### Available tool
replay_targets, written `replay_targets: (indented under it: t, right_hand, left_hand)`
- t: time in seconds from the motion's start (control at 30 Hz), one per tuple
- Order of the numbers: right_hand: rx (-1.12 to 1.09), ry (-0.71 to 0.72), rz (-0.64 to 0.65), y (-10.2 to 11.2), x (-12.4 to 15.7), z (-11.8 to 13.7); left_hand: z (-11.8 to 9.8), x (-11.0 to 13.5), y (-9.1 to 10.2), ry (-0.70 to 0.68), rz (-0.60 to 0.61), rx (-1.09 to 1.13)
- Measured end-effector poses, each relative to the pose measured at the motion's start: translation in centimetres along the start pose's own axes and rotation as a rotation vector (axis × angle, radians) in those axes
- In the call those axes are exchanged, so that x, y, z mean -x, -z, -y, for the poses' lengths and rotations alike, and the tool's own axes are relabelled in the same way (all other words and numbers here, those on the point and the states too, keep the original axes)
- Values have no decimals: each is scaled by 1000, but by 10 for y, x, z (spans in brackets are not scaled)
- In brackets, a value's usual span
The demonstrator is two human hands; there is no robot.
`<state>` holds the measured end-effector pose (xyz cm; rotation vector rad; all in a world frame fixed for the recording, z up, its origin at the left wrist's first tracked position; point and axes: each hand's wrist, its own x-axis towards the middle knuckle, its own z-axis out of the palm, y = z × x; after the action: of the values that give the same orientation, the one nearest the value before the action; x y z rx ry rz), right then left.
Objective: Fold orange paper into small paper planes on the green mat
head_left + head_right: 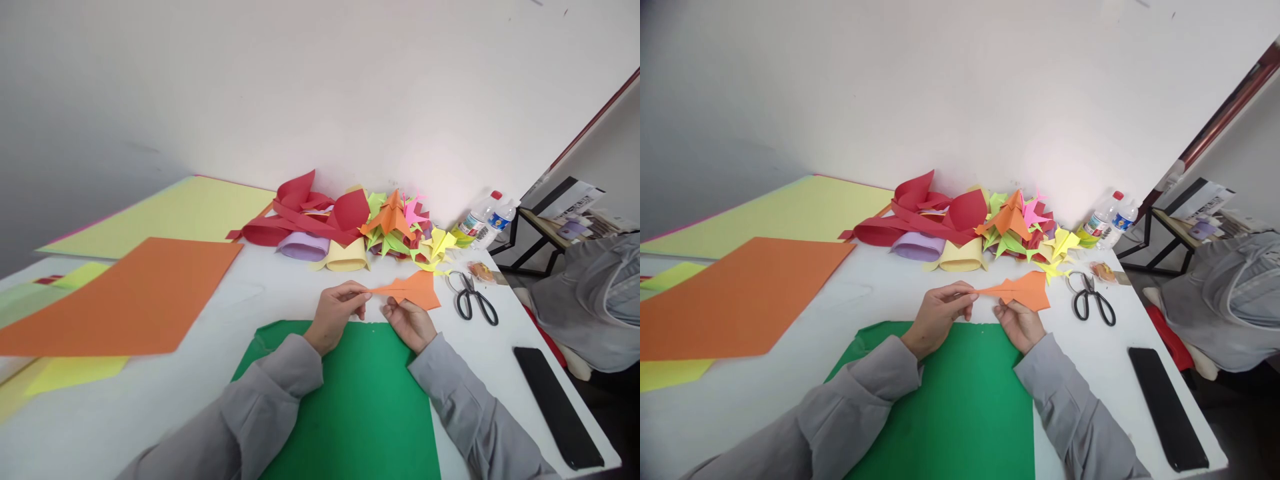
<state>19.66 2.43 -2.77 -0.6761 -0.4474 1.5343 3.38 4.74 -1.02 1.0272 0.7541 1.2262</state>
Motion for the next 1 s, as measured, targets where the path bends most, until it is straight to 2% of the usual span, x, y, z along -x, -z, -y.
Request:
replay_targets:
  t: [0.3, 0.67, 1.0]
  right_hand:
    - [-67, -12, -54, -2, 0, 1]
    - [13, 7, 5, 1, -2, 4]
    - [-60, -24, -28, -1, -1, 3]
  left_hand:
    - [-4, 1, 0, 9, 31, 21]
    - [-3, 1, 1, -16, 43, -46]
    - [2, -2, 1, 0, 8, -143]
